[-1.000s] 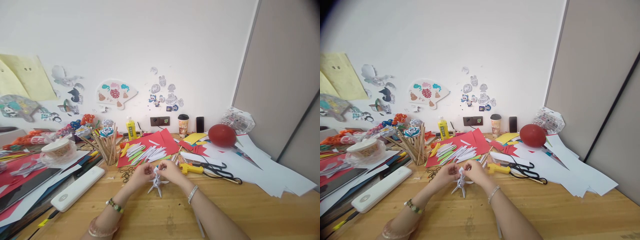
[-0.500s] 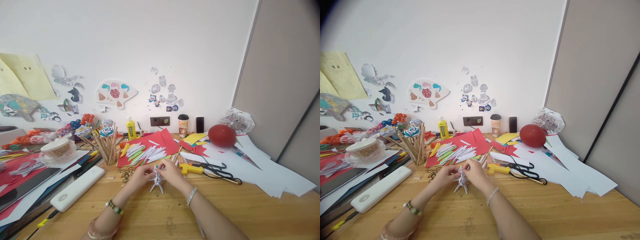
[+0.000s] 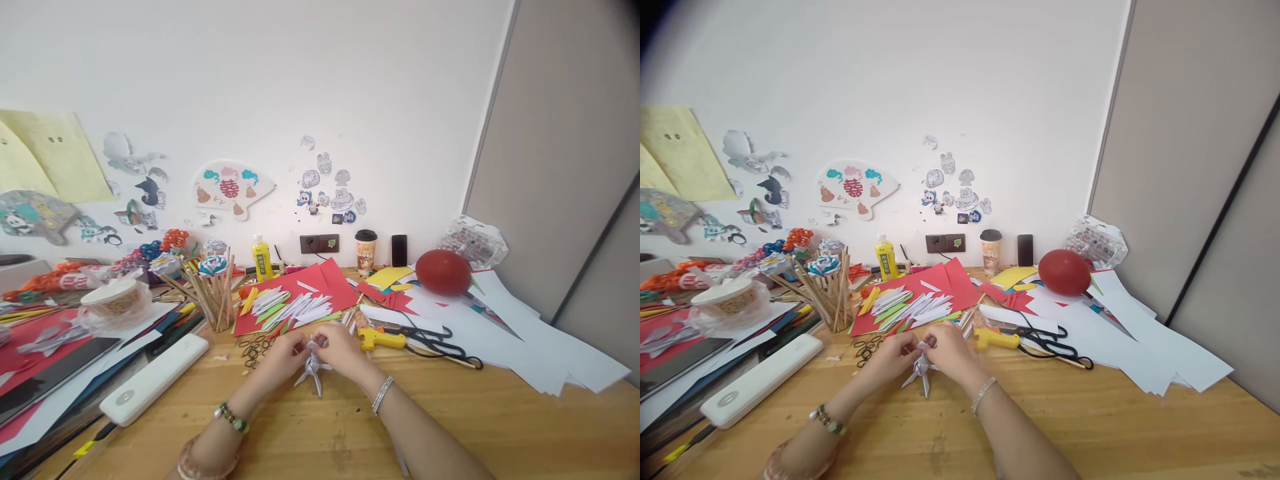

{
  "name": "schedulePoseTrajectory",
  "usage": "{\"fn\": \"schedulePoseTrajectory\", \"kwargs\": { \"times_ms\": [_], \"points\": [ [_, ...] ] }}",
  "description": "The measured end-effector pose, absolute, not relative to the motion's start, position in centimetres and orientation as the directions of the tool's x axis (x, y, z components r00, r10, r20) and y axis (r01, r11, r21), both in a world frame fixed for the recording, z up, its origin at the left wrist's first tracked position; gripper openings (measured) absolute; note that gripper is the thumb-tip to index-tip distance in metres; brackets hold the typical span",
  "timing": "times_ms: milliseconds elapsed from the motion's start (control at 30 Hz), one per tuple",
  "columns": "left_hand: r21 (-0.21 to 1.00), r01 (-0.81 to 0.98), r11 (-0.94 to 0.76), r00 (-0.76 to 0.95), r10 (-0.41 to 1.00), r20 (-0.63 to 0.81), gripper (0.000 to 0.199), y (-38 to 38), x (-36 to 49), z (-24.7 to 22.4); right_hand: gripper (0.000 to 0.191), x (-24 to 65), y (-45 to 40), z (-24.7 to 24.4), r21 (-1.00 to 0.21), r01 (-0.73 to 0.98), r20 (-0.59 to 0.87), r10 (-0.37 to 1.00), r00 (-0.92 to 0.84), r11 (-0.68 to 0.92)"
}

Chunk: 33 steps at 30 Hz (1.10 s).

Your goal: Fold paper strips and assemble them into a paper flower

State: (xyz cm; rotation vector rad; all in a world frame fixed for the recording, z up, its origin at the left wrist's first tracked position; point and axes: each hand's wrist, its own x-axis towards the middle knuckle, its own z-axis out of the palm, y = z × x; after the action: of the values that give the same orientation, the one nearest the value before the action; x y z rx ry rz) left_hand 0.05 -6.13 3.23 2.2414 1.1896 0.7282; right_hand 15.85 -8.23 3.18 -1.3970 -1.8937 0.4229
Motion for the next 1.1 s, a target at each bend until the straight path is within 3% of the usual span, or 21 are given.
{"fn": "schedulePoseTrajectory", "kwargs": {
  "times_ms": [167,333,400,500,733,933,1100],
  "points": [
    [0.720,0.514,-0.466,0.430,0.866,0.253,0.018,-6.1,0.3,3.1,0.011,16.1,-8.5,3.8,-0.606,0.708,0.360,0.919,-0.162,0.362],
    [0.969,0.217,-0.118,0.387,0.922,0.025,0.029,-6.0,0.2,4.0,0.009,16.2,-8.4,3.7,-0.669,0.623,0.417,0.899,-0.138,0.406],
    [0.995,0.100,0.020,0.358,0.932,-0.055,0.035,-6.1,0.1,4.5,0.012,16.1,-8.4,3.7,-0.691,0.570,0.449,0.882,-0.143,0.444],
    [0.990,0.062,0.130,0.394,0.908,-0.144,0.036,-6.3,-0.1,4.7,0.013,15.9,-8.5,3.7,-0.688,0.547,0.454,0.871,-0.189,0.477],
    [0.991,0.060,0.120,0.393,0.910,-0.134,0.039,-6.1,-0.6,4.4,0.015,16.3,-8.4,3.6,-0.606,0.489,0.519,0.777,-0.357,0.628],
    [0.994,0.054,0.097,0.425,0.898,-0.111,0.038,-5.9,-0.8,4.6,0.019,17.3,-8.3,3.9,-0.618,0.407,0.512,0.737,-0.440,0.672],
    [0.989,0.146,0.010,0.419,0.905,-0.071,0.037,-6.1,-0.6,4.5,0.040,17.5,-8.8,4.4,-0.612,0.417,0.436,0.727,-0.531,0.672]
  ]
}}
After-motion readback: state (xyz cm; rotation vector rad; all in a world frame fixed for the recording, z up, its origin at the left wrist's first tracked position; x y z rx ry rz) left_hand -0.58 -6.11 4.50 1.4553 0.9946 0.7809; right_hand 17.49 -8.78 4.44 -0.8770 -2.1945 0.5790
